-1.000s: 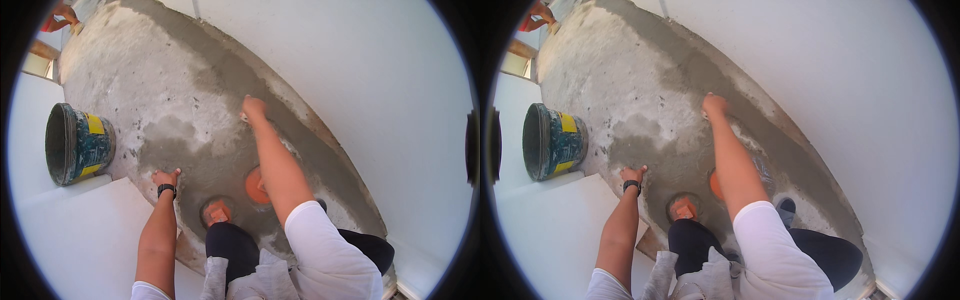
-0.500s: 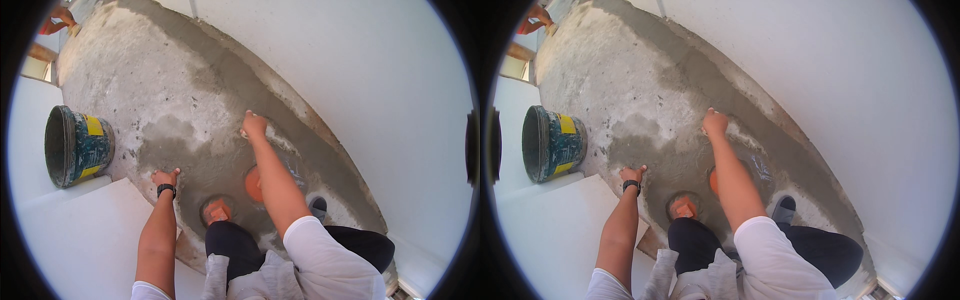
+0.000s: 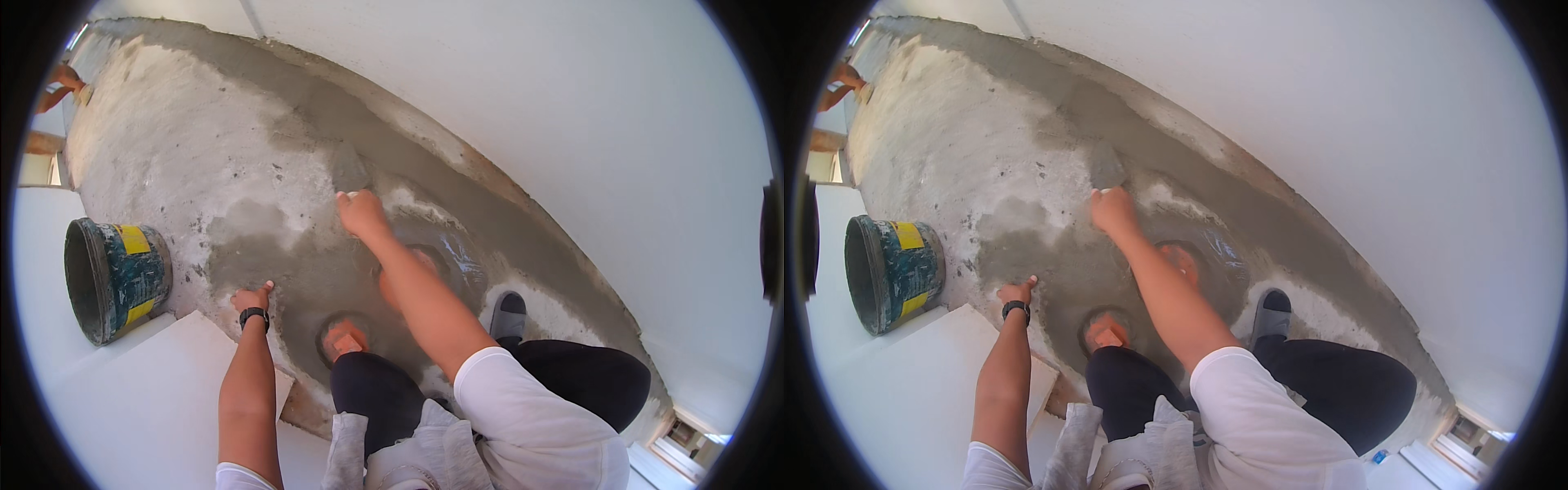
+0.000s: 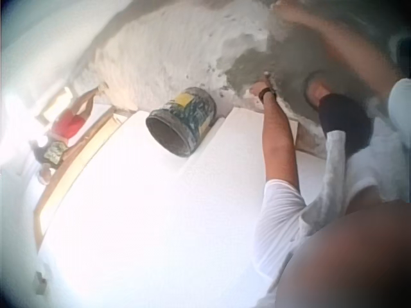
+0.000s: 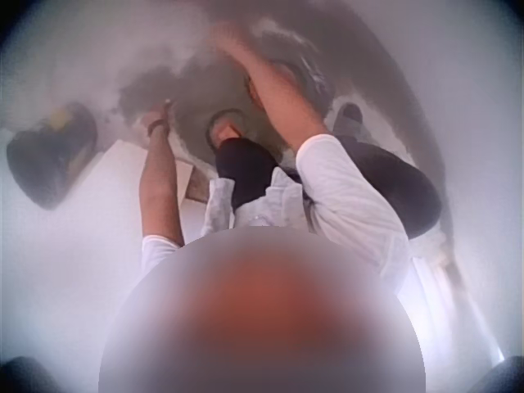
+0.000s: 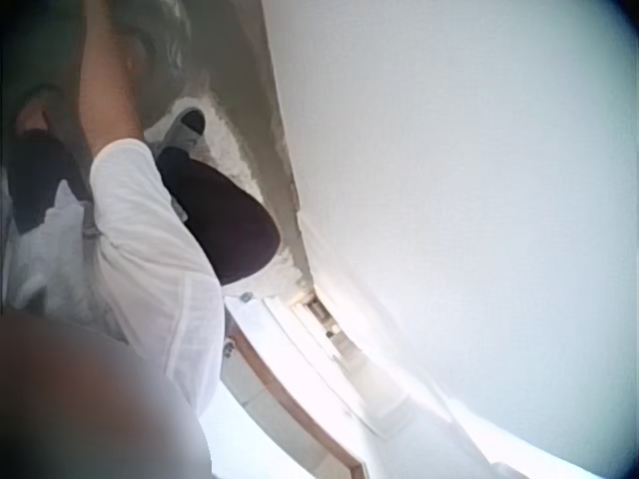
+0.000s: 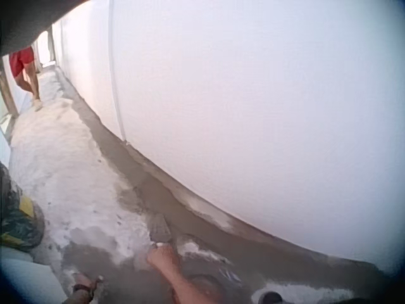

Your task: The person uses a trowel to smooth wet concrete on a floor around two orange circular fixtures. The person repeatedly scrapes and levels the surface, working around the fixtures and along the edges of the wet area.

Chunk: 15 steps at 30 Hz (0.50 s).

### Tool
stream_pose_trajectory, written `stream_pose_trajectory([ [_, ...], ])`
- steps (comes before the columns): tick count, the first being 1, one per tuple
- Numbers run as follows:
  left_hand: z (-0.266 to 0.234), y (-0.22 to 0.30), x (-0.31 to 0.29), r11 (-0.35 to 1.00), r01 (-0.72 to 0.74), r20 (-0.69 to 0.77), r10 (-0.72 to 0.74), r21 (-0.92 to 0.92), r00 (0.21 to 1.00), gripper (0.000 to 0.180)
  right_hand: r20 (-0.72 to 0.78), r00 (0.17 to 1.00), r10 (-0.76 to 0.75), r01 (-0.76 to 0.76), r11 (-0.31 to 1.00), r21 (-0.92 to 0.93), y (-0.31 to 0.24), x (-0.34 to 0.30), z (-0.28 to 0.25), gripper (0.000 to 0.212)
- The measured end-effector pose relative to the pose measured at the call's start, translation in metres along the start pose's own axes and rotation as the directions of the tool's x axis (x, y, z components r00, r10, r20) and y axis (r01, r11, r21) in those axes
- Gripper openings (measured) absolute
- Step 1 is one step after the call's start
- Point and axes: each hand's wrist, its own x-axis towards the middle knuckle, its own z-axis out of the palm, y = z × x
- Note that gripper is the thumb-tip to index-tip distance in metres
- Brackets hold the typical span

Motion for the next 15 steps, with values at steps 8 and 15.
stream_pose_trajectory([
  [8,0.008,-0.007,0.017,0.994,-0.06,0.001,0.06,0.09,0.998,0.09,0.094,0.986,0.136,-0.11,0.965,-0.239,0.057,0.028,-0.081,0.043],
  [15,0.008,-0.008,0.015,0.991,-0.081,-0.03,0.084,0.103,0.996,0.095,-0.275,0.96,0.047,-0.133,0.944,-0.301,0.159,-0.006,-0.096,0.056],
])
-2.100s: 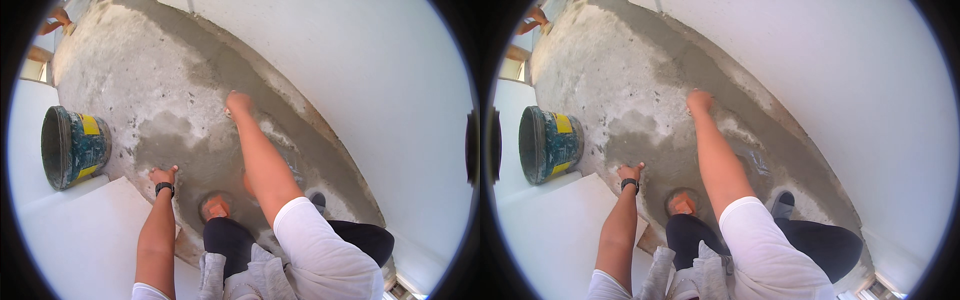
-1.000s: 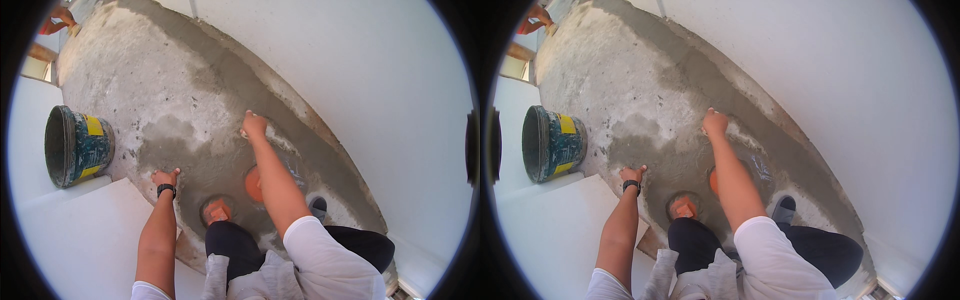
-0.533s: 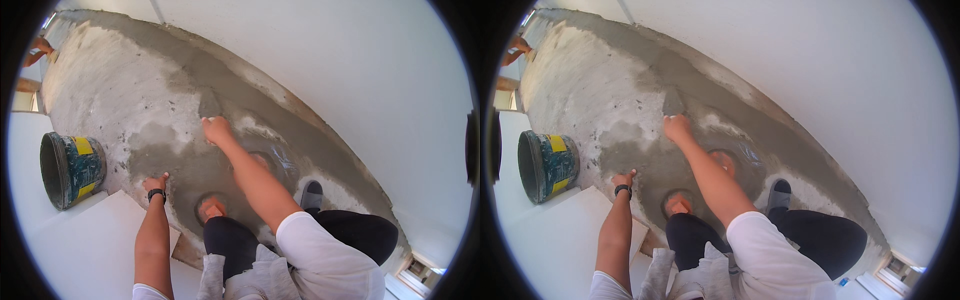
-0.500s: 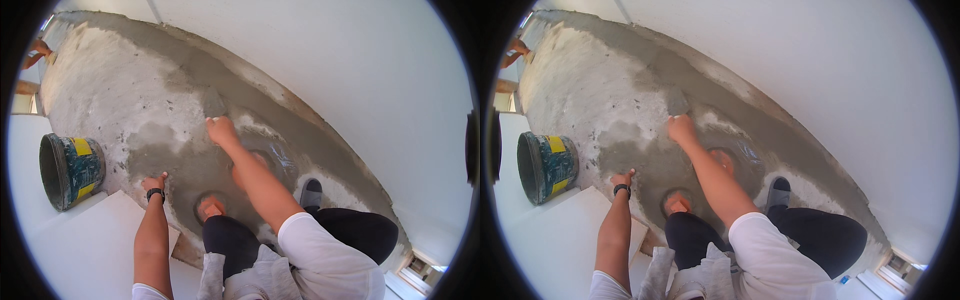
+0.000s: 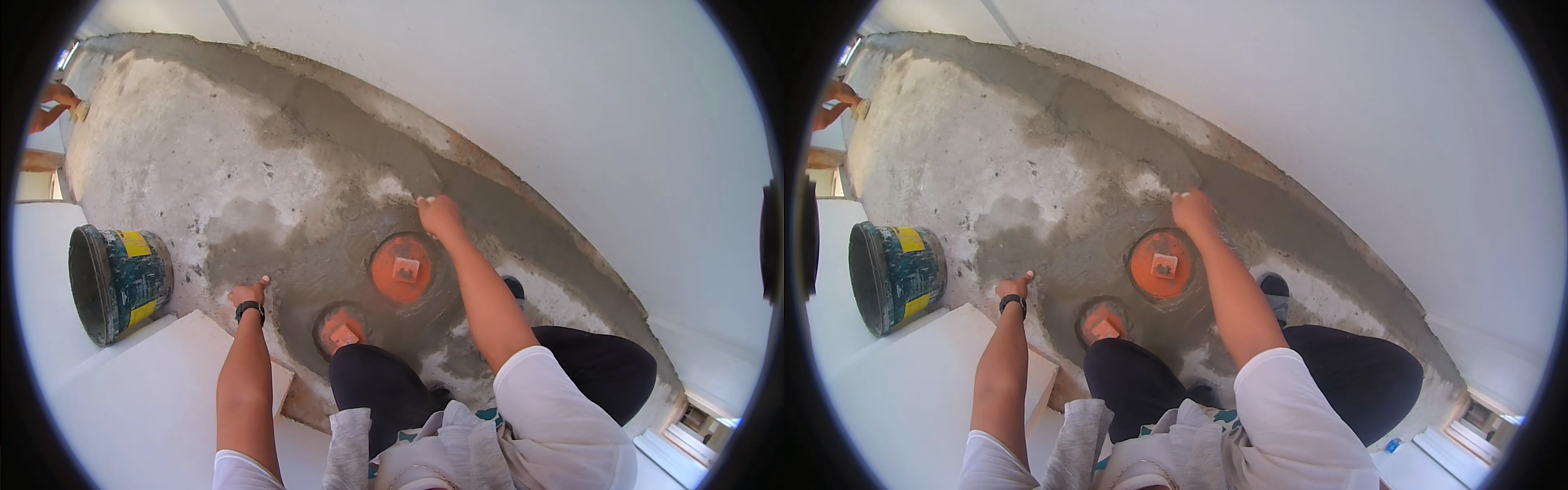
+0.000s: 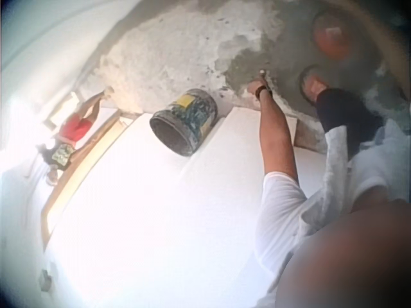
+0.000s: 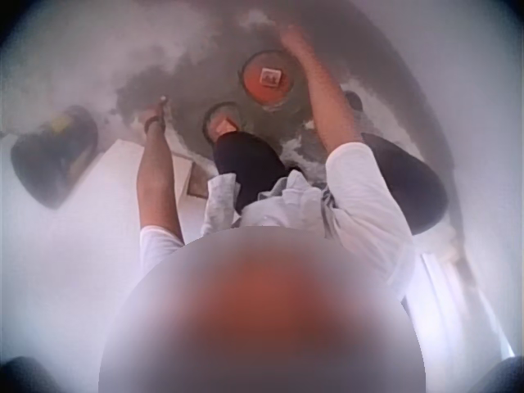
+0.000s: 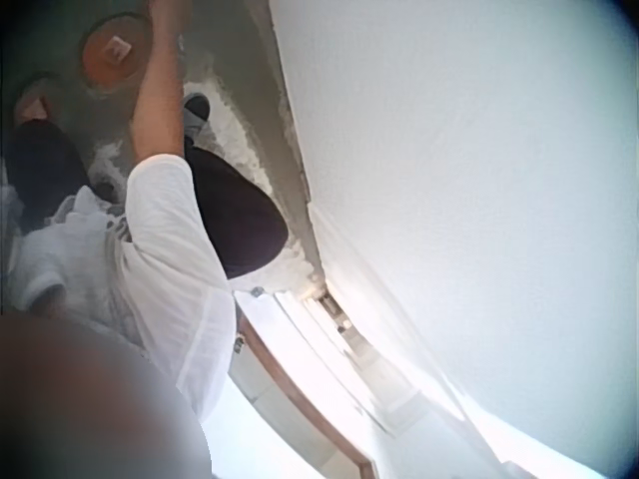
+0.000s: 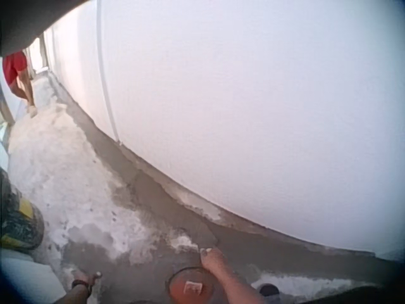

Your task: The person uses a trowel to smooth wet concrete on a floor around two orange circular fixtures. The person repeatedly scrapes and levels the surface, working around the fixtures and along the edges of the wet area.

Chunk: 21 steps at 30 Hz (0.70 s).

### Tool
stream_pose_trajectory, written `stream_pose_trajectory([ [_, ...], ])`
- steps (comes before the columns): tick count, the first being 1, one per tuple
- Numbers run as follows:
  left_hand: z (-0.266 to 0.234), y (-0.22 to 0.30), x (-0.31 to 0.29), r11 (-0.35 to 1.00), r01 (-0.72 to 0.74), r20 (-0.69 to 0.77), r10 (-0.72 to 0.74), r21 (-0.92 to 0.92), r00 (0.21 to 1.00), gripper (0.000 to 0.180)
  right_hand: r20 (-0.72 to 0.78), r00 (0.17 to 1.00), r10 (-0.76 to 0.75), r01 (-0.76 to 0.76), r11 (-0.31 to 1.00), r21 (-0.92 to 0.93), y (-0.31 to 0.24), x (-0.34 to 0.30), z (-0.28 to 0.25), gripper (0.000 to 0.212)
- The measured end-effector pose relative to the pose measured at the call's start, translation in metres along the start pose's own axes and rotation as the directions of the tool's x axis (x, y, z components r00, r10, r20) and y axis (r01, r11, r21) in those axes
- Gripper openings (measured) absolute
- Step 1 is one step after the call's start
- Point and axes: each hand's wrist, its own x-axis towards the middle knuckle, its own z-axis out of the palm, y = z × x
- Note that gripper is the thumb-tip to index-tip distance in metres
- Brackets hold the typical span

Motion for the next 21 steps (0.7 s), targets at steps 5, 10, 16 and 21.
stream_pose_trajectory([
  [5,0.004,0.001,0.005,1.0,0.004,0.013,-0.004,0.005,1.0,0.093,0.097,0.994,0.041,-0.047,0.997,0.068,0.032,-0.025,-0.028,0.057],
  [10,0.0,0.002,0.004,0.999,0.045,0.025,-0.044,-0.017,0.999,0.088,0.335,0.941,0.046,-0.15,0.944,0.293,-0.037,0.018,-0.062,0.053],
  [16,-0.003,0.006,-0.003,0.996,0.077,0.034,-0.075,-0.049,0.997,0.089,0.221,0.964,-0.146,0.178,0.975,-0.132,-0.051,0.021,-0.079,0.049],
  [21,-0.007,0.009,-0.013,0.99,0.095,0.012,-0.094,-0.108,0.996,0.088,0.161,0.987,0.01,0.016,0.987,-0.158,-0.041,-0.015,-0.061,0.048],
])
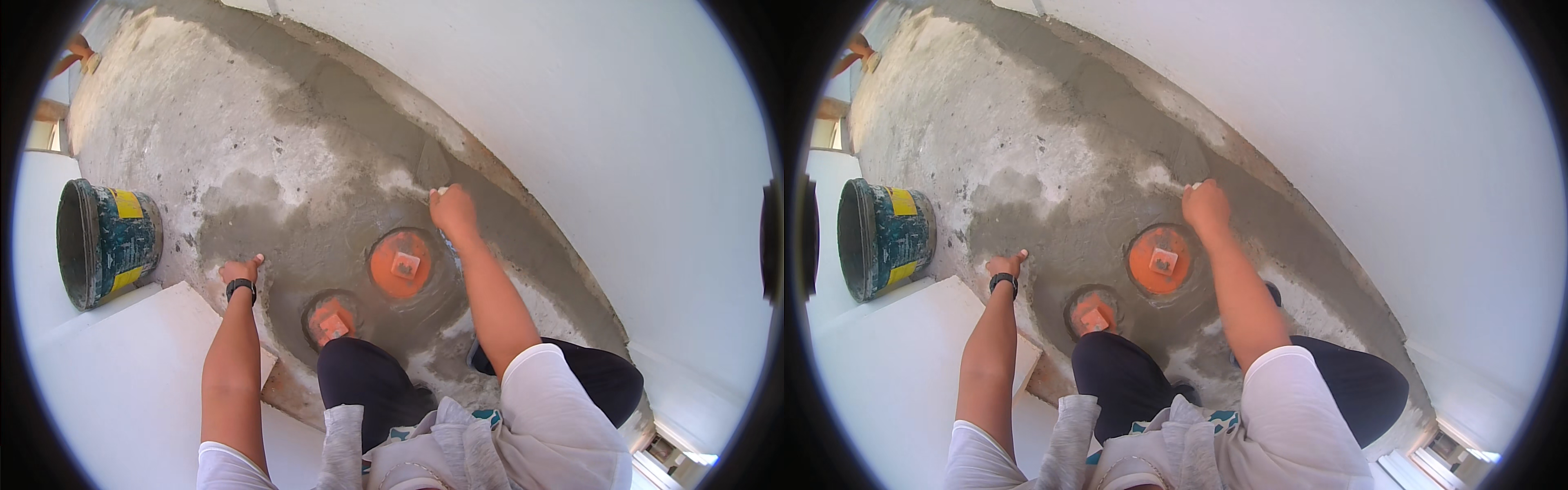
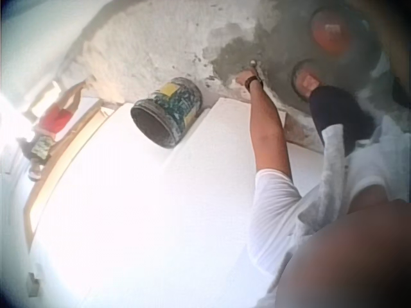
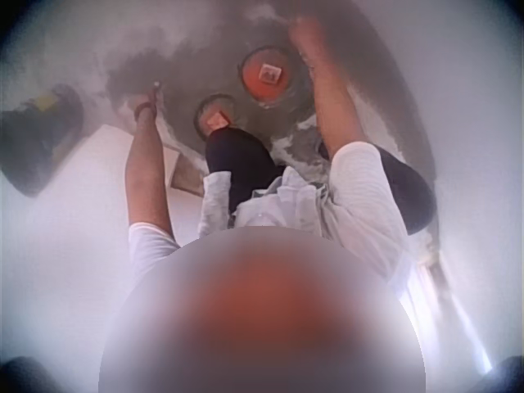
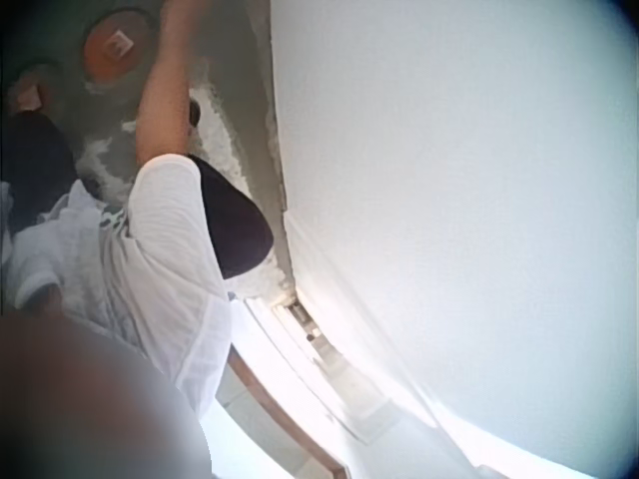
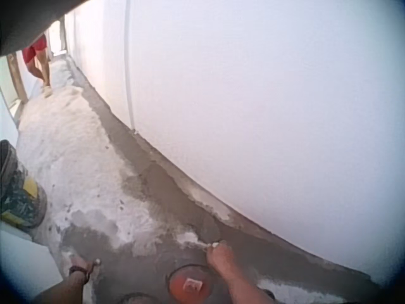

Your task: The person uses a trowel to smooth wet concrete on a floor around two orange circular fixtures. The person repeatedly scrapes and levels the surface, working around the fixtures and along the edges of the wet area.

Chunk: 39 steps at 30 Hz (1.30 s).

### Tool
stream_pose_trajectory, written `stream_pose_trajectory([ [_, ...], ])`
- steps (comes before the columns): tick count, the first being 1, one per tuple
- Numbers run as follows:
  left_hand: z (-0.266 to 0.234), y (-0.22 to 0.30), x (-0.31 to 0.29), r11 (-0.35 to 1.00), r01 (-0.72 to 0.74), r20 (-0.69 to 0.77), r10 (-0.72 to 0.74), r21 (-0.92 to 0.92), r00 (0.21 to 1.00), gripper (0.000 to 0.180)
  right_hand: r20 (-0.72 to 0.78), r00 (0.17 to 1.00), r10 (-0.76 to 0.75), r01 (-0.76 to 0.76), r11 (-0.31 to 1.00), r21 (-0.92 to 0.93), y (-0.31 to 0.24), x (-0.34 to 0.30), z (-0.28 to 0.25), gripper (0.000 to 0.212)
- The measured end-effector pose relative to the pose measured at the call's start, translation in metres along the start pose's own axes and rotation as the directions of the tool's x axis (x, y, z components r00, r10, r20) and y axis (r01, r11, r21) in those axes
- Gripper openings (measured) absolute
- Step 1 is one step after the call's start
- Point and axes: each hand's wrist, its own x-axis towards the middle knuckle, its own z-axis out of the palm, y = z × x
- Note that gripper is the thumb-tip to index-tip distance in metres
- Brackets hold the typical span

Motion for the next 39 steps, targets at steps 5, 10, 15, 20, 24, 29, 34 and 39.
stream_pose_trajectory([
  [5,-0.002,0.001,-0.001,1.0,0.016,0.016,-0.016,0.0,1.0,0.085,0.061,0.998,0.022,-0.024,0.999,0.033,-0.015,-0.018,0.023,0.048],
  [10,-0.007,0.004,-0.003,1.0,-0.009,0.036,0.009,-0.002,0.999,0.084,0.121,0.987,-0.107,0.109,0.994,-0.006,-0.029,-0.011,0.023,0.045],
  [15,-0.007,0.004,-0.004,1.0,0.009,0.008,-0.009,0.013,1.0,0.084,0.126,0.99,-0.062,0.059,0.998,0.027,-0.044,0.014,0.012,0.045],
  [20,-0.008,0.003,-0.002,0.999,-0.035,0.06,0.032,0.039,0.998,0.088,0.266,0.949,-0.169,0.171,0.985,0.015,-0.084,0.001,0.037,0.043],
  [24,-0.007,0.002,-0.001,0.998,-0.04,0.038,0.038,0.056,0.999,0.091,0.049,0.998,-0.044,0.036,0.985,0.166,-0.046,-0.008,0.025,0.045],
  [29,-0.005,0.002,-0.002,0.998,-0.031,0.033,0.029,0.059,0.999,0.091,0.131,0.96,0.248,-0.278,0.789,0.548,0.023,-0.014,0.005,0.045],
  [34,-0.008,0.004,-0.003,1.0,0.013,0.038,-0.012,-0.002,0.999,0.089,0.163,0.944,0.287,-0.315,0.634,0.706,0.006,-0.013,0.024,0.041],
  [39,-0.009,0.004,-0.004,1.0,0.011,0.045,-0.011,0.003,0.999,0.09,0.206,0.941,0.268,-0.334,0.64,0.692,-0.037,0.006,0.037,0.041],
])
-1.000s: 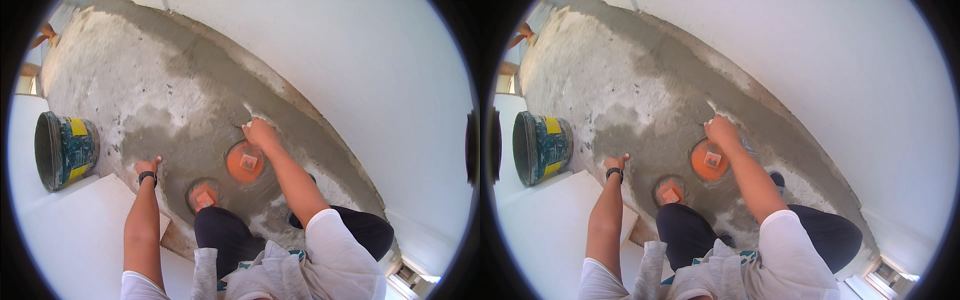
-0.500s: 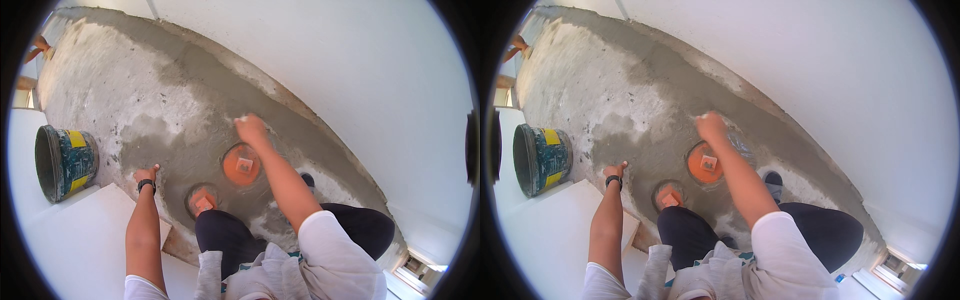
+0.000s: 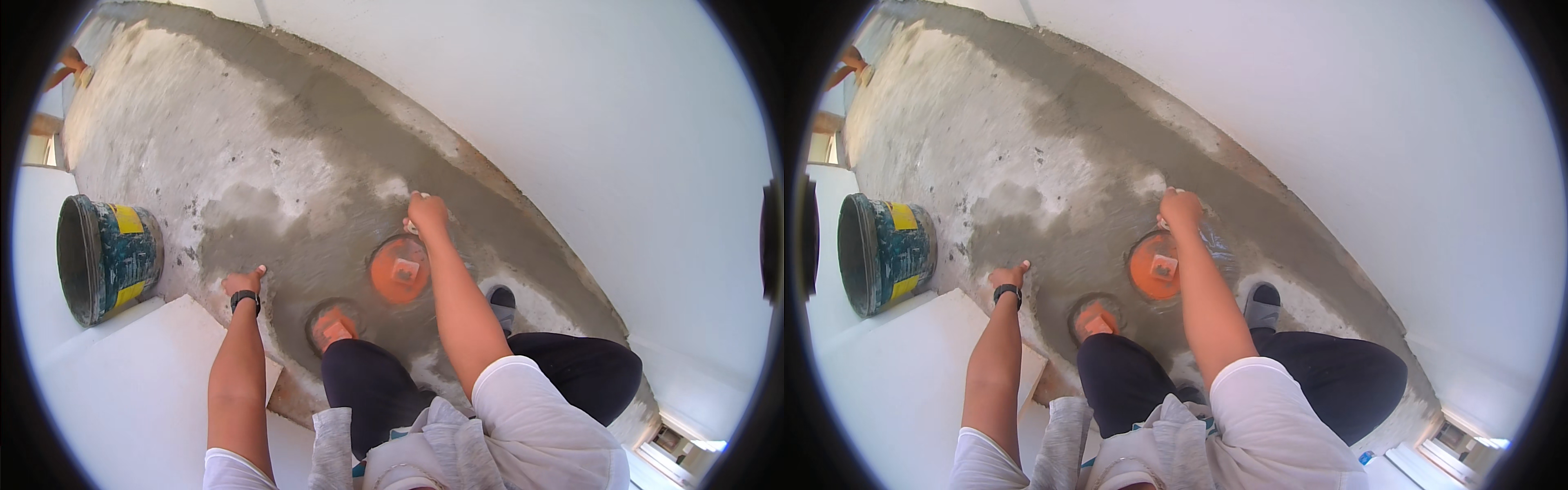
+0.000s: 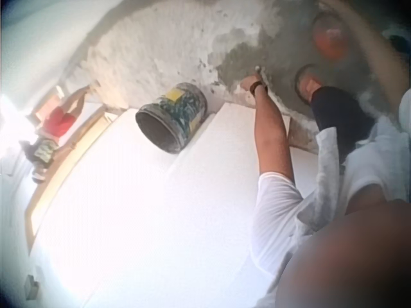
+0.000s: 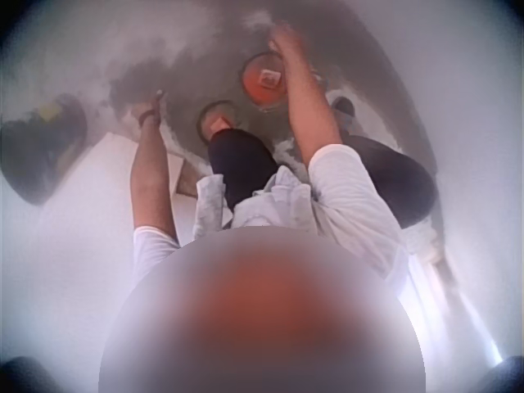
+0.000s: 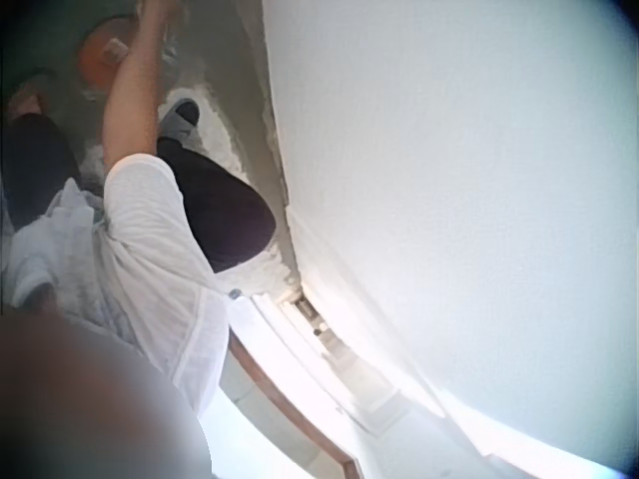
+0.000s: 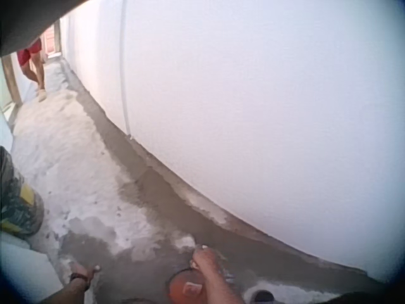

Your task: The person uses a trowel to smooth wet concrete on a floor around two orange circular fixtures. The person repeatedly scrapes and levels the surface, working around the fixtures and along the edges of the wet area.

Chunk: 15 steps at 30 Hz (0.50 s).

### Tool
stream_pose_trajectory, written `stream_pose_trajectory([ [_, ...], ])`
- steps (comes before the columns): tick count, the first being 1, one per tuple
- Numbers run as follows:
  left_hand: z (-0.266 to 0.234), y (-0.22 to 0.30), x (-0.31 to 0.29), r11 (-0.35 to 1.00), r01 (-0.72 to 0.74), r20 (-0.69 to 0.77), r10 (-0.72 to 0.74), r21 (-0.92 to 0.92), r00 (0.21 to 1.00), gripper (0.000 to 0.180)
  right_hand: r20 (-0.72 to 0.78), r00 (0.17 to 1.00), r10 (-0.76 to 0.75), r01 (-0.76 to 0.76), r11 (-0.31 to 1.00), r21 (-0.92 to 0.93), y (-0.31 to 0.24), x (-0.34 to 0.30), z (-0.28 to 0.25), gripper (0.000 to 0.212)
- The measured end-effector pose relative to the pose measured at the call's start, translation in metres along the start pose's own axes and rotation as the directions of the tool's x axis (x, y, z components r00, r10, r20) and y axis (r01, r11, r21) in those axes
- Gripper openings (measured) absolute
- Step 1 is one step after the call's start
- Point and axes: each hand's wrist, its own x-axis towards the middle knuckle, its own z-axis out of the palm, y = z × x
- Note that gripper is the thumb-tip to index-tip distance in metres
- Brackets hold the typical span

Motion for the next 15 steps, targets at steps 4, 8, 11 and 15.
stream_pose_trajectory([
  [4,0.001,0.0,-0.004,1.0,0.003,-0.018,-0.004,-0.024,1.0,0.092,0.045,0.999,-0.005,0.001,0.997,0.079,-0.032,0.007,0.037,0.042],
  [8,0.004,-0.002,-0.002,0.999,-0.005,-0.011,0.005,-0.039,1.0,0.094,0.095,0.995,-0.036,0.028,0.996,0.084,-0.055,0.014,0.064,0.04],
  [11,0.009,-0.004,0.004,0.999,0.004,-0.004,-0.004,-0.041,1.0,0.101,0.109,0.993,-0.039,0.026,0.992,0.122,-0.065,0.026,0.092,0.039],
  [15,0.013,-0.007,0.009,0.999,-0.008,0.01,0.008,-0.034,1.0,0.111,0.163,0.97,-0.179,0.197,0.975,-0.102,-0.076,0.052,0.129,0.032],
])
